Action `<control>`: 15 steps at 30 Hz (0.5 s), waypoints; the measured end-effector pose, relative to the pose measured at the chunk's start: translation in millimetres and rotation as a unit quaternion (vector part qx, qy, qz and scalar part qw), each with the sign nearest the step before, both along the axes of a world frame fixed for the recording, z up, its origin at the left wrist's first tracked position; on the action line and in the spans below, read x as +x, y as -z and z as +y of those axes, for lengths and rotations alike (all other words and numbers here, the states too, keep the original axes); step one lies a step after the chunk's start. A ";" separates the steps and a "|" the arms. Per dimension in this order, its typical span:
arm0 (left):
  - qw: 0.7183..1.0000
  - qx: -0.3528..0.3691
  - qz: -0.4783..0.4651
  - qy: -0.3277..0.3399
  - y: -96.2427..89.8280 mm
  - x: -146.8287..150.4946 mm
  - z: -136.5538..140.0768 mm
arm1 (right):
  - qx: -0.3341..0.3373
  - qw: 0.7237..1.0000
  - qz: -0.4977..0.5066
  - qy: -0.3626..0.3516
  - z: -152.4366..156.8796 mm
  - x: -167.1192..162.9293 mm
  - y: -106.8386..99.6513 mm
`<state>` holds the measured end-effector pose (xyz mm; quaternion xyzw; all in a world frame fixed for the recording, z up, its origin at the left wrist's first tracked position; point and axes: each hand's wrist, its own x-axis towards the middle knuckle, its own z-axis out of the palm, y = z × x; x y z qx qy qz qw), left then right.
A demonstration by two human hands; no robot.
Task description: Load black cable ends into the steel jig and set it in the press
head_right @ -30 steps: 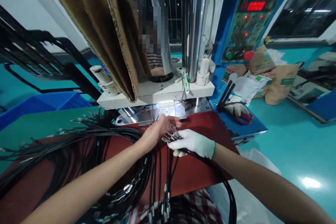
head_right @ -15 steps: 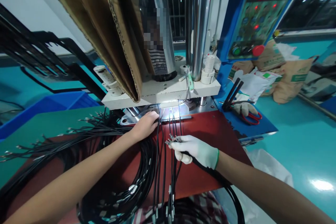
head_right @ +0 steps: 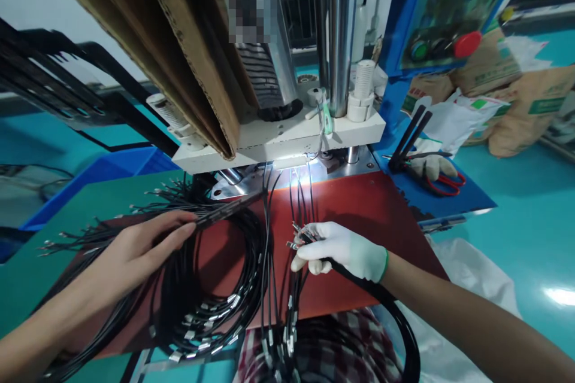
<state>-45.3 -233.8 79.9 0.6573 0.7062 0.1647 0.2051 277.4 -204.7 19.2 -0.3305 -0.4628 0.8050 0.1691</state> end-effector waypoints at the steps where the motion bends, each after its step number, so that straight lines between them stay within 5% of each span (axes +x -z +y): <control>1: 0.998 -0.022 -0.059 -0.013 5.5 3.9 0.0 | 0.009 1.000 0.001 -0.012 -1.1 -0.3 -2.2; 4: 0.988 -0.092 -0.123 -0.002 25.0 18.9 6.6 | 0.026 0.999 -0.004 -0.031 -4.0 0.3 -6.5; 7: 0.994 -0.087 -0.051 0.037 31.4 19.5 10.3 | 0.043 0.998 -0.031 -0.027 -5.7 3.8 -5.7; 11: 0.996 -0.077 0.044 -0.015 15.7 -13.4 -5.5 | 0.049 0.998 -0.044 -0.021 -3.7 8.5 -0.4; 15: 0.996 -0.028 -0.026 -0.078 -1.3 -44.6 -31.6 | 0.036 0.998 -0.033 -0.034 1.0 4.8 0.1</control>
